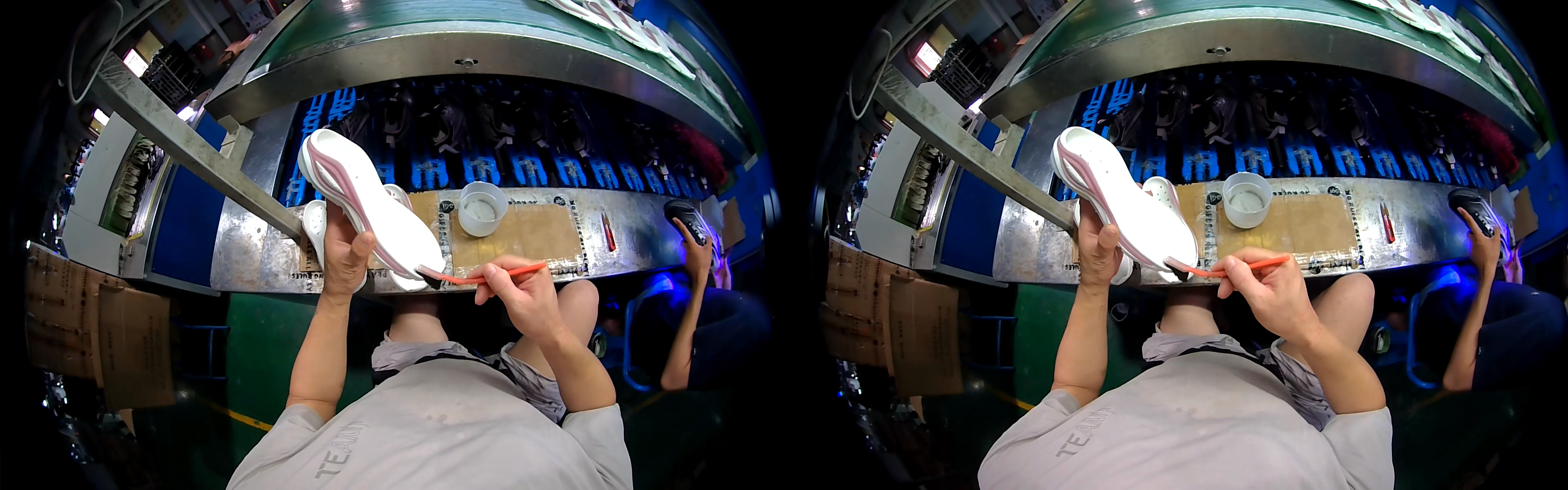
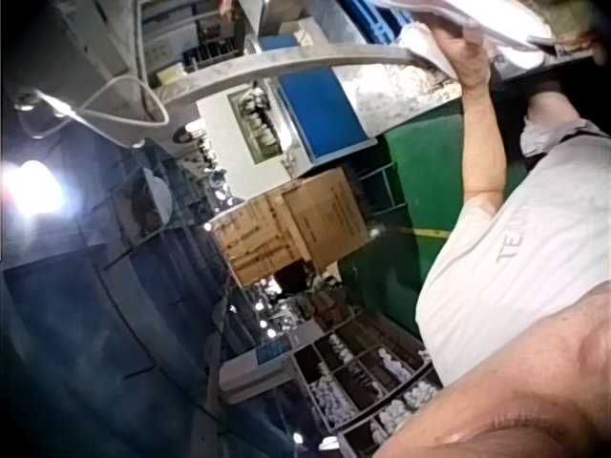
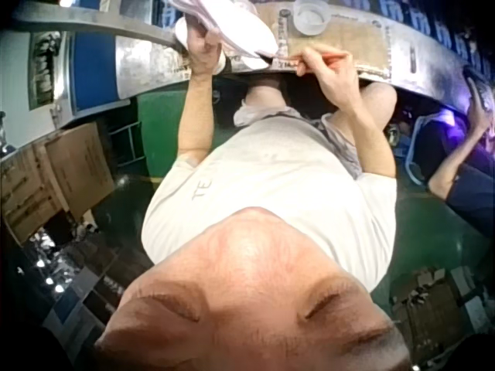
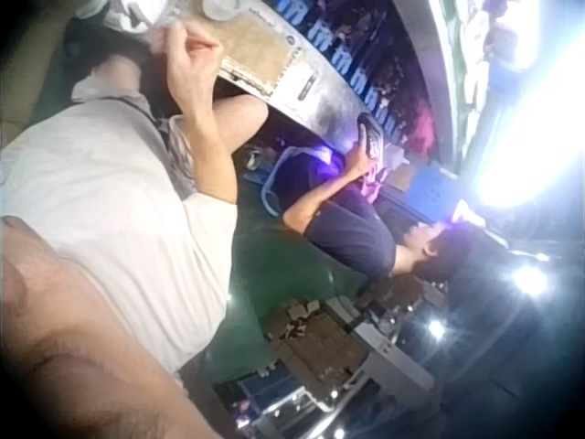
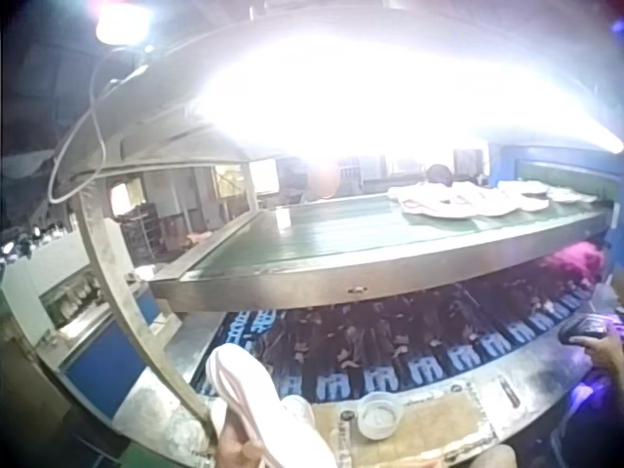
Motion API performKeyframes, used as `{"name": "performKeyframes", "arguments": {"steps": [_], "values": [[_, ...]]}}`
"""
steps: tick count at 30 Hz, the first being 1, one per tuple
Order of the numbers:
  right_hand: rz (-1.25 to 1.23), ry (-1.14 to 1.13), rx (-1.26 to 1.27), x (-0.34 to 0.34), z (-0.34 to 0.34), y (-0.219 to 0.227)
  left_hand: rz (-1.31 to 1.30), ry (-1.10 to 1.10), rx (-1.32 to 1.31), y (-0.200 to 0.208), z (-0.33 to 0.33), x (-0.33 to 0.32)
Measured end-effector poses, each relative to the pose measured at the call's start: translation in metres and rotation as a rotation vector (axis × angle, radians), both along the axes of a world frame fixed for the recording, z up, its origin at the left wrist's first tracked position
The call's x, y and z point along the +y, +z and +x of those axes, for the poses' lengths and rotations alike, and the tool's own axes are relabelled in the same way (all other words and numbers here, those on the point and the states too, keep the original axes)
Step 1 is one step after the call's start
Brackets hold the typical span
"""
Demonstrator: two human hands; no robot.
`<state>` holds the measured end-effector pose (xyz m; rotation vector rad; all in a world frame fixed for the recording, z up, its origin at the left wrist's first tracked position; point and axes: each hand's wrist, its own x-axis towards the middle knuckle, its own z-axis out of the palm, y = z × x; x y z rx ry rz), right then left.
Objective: The person dips a brush into a container of adhesive, applies it across shoe soles by hand, and places the soles onto an upper conveyor.
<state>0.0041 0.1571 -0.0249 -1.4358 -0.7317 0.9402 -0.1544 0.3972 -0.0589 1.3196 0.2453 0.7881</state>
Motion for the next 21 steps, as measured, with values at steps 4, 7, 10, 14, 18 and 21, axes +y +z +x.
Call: {"name": "performKeyframes", "arguments": {"steps": [4, 7, 10, 14, 18, 21], "values": [[0.164, -0.086, 0.259, 0.016, -0.008, -0.004, 0.073, -0.023, 0.026, -0.004, 0.001, -0.009], [0.259, -0.134, 0.352, 0.033, -0.012, -0.004, 0.074, -0.023, 0.045, -0.013, 0.001, -0.016], [0.314, -0.137, 0.417, 0.046, -0.010, -0.006, 0.032, -0.051, 0.019, -0.019, 0.001, -0.024], [0.295, -0.203, 0.410, 0.051, -0.004, -0.017, 0.020, 0.020, 0.034, -0.028, -0.007, -0.012], [0.325, -0.376, 0.354, 0.028, 0.017, -0.046, -0.611, -0.175, 0.027, -0.014, -0.026, -0.014], [0.338, -0.476, 0.316, 0.004, 0.032, -0.067, -0.517, -0.235, 0.344, -0.017, -0.050, 0.003]]}}
